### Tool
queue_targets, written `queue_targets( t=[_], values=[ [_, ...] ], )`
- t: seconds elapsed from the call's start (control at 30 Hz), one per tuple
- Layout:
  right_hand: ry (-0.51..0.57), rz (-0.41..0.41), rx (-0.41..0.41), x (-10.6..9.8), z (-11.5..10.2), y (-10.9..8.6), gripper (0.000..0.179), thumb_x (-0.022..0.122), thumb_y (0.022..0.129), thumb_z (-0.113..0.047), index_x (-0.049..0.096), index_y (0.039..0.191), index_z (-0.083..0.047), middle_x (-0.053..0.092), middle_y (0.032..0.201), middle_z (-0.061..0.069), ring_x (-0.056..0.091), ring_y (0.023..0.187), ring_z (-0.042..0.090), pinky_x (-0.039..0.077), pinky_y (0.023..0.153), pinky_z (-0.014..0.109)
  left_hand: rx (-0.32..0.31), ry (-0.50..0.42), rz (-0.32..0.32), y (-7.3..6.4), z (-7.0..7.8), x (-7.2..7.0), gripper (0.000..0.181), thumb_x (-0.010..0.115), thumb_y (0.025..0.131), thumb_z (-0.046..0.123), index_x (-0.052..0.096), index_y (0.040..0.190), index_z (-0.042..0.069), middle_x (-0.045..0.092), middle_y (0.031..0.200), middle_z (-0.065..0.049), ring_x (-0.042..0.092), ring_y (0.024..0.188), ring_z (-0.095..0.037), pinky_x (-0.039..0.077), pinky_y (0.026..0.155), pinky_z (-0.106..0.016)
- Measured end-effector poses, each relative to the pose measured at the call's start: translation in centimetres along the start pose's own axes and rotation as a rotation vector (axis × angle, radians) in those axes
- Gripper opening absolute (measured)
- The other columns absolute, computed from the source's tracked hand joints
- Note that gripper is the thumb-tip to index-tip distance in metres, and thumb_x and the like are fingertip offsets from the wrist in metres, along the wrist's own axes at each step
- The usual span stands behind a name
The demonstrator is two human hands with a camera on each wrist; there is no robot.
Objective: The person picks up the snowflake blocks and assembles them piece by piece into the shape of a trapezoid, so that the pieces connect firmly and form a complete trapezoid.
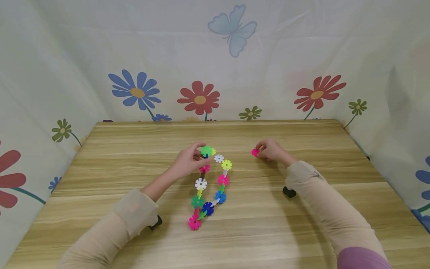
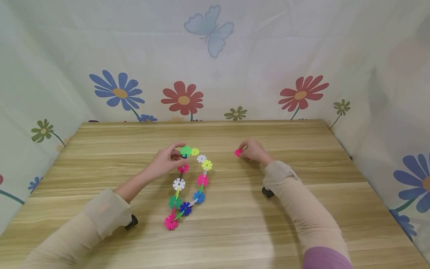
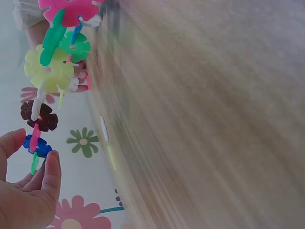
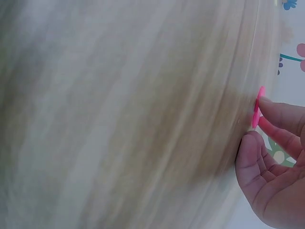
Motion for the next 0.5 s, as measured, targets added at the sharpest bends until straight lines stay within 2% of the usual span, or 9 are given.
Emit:
queue_targets(
  t=[0.2, 0.5],
  values=[
    [-0.013, 0.0, 0.007, 0.2, 0.3, 0.2, 0.027, 0.066, 0.075, -0.004, 0.055, 0.098, 0.005, 0.054, 0.082, 0.012, 0.046, 0.051, 0.009, 0.042, 0.045, 0.02, -0.045, -0.022, 0.015, -0.2, -0.6, 0.0, 0.059, 0.064, 0.08, 0.029, 0.037, 0.129, 0.011, 0.062, 0.101, -0.011, 0.059, 0.093, -0.023, 0.051, 0.073, -0.03],
    [0.054, 0.026, 0.025, 0.2, 0.6, 0.2, 0.025, 0.065, 0.075, 0.0, 0.046, 0.091, 0.003, 0.05, 0.074, 0.009, 0.047, 0.049, 0.01, 0.042, 0.045, 0.021, -0.083, -0.07, 0.046, -0.5, -1.2, -0.1, 0.06, 0.065, 0.08, 0.029, 0.036, 0.129, 0.01, 0.061, 0.105, -0.015, 0.058, 0.098, -0.025, 0.051, 0.074, -0.032]
  ],
)
Point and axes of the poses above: each hand's wrist, its own y-axis towards the middle knuckle, its own x-axis out of the palm, z = x × y, the point moved 1 cm from there along y, towards the middle knuckle
